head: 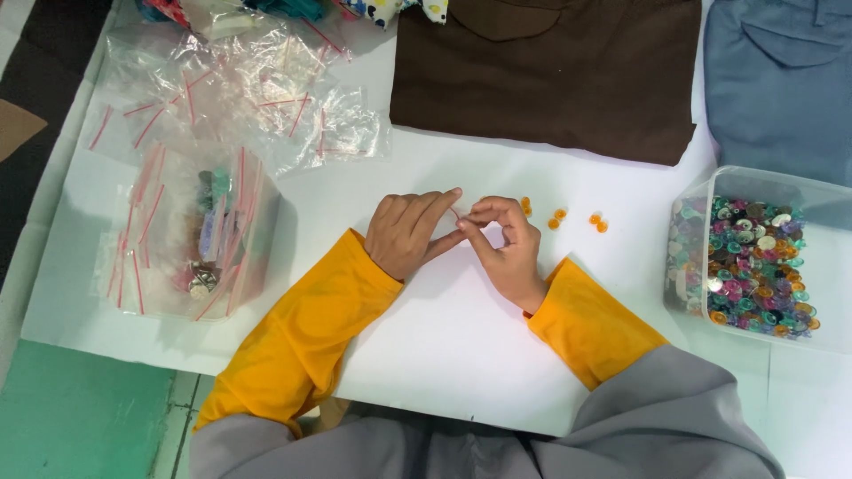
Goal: Sorting small buttons by color and placing them into small plastic zip-lock bags
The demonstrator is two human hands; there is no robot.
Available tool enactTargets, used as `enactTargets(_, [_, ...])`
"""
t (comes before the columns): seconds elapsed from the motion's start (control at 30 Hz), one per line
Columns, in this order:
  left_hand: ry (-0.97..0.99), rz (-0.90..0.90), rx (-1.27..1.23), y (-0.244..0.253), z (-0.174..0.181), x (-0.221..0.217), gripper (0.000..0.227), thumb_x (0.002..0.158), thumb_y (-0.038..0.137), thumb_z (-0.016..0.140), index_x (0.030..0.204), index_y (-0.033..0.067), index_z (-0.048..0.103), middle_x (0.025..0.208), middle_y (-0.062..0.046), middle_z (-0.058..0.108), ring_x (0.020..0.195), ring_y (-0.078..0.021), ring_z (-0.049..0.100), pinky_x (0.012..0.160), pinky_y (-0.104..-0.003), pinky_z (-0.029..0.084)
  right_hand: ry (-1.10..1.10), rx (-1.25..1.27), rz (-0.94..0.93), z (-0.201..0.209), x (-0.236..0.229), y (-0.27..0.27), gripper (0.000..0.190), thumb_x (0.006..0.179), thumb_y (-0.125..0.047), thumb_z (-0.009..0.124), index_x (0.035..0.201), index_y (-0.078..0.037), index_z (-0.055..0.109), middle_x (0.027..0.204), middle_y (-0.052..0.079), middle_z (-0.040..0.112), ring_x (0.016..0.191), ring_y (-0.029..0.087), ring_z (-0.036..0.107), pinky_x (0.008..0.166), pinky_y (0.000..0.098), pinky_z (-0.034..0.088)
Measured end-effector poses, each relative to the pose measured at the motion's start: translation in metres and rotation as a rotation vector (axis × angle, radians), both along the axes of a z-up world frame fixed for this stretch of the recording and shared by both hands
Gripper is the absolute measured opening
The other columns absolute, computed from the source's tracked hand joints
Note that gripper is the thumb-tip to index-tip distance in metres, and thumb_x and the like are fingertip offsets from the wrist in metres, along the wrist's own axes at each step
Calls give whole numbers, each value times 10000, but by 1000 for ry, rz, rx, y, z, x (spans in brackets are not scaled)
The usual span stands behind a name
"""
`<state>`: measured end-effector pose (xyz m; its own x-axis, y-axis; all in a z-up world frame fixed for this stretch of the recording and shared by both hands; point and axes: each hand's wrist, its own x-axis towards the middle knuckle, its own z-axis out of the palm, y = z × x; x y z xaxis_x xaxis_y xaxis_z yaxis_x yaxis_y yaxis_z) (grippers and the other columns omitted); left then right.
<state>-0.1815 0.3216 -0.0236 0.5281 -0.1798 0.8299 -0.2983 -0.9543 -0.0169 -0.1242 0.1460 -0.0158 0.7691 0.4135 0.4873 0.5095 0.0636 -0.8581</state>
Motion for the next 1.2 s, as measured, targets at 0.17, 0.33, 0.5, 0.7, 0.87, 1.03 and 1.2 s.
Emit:
enactTargets(0.17, [44, 17, 1, 0, 0, 0, 582, 872, 410, 797, 1340, 96, 651, 1014, -48, 684, 791, -185, 572, 700, -299, 474, -43, -41, -40, 5, -1, 0, 169, 943, -14, 749, 1076, -16, 646, 867, 97, 750, 820, 213, 743, 806, 350, 573])
enactTargets(0.33, [75, 27, -18, -1, -1, 0, 610, 851, 405, 817, 1351, 99, 646, 1036, -48, 690, 810, -186, 589, 710, -302, 483, -83, -53, -33, 1, 0, -1, 102, 922, 26, 750, 1003, -23, 712, 867, 100, 749, 806, 251, 740, 811, 375, 570])
enactTargets(0.5, [91, 35, -15, 0, -3, 0, 580, 894, 405, 776, 1360, 87, 639, 1044, -51, 685, 819, -192, 594, 713, -306, 477, -165, -74, -50, -5, 2, -2, 132, 908, 34, 764, 1000, -47, 716, 883, 73, 732, 870, 261, 728, 859, 383, 564])
enactTargets(0.7, [111, 17, 4, 2, -5, 1, 581, 865, 381, 812, 1332, 75, 650, 1042, -65, 690, 836, -203, 612, 718, -317, 486, -243, -35, -9, 7, 1, 3, 101, 922, 60, 729, 966, -26, 700, 912, 89, 706, 999, 317, 704, 914, 417, 547])
enactTargets(0.87, [93, -32, -14, 3, -3, 0, 492, 952, 394, 694, 1337, 90, 652, 1031, -43, 690, 841, -190, 610, 750, -316, 474, -265, -78, 10, 1, 2, 1, 102, 930, -9, 731, 1015, -40, 684, 1036, 90, 649, 1107, 310, 642, 941, 421, 537])
enactTargets(1.03, [81, -78, -24, 4, -4, 0, 474, 1044, 469, 538, 1328, 110, 662, 1031, -36, 696, 892, -192, 630, 826, -338, 486, -297, -99, 64, -8, 3, -1, 106, 941, -94, 740, 1013, -44, 680, 1213, 161, 593, 1104, 336, 621, 892, 422, 518])
enactTargets(1.2, [76, -81, -5, 5, -10, 7, 495, 1035, 478, 550, 1338, 99, 650, 1099, -51, 708, 992, -208, 662, 925, -396, 501, -311, -147, 54, -9, 3, -1, 48, 973, -114, 706, 998, -78, 725, 1247, 137, 572, 1130, 319, 608, 897, 418, 516])
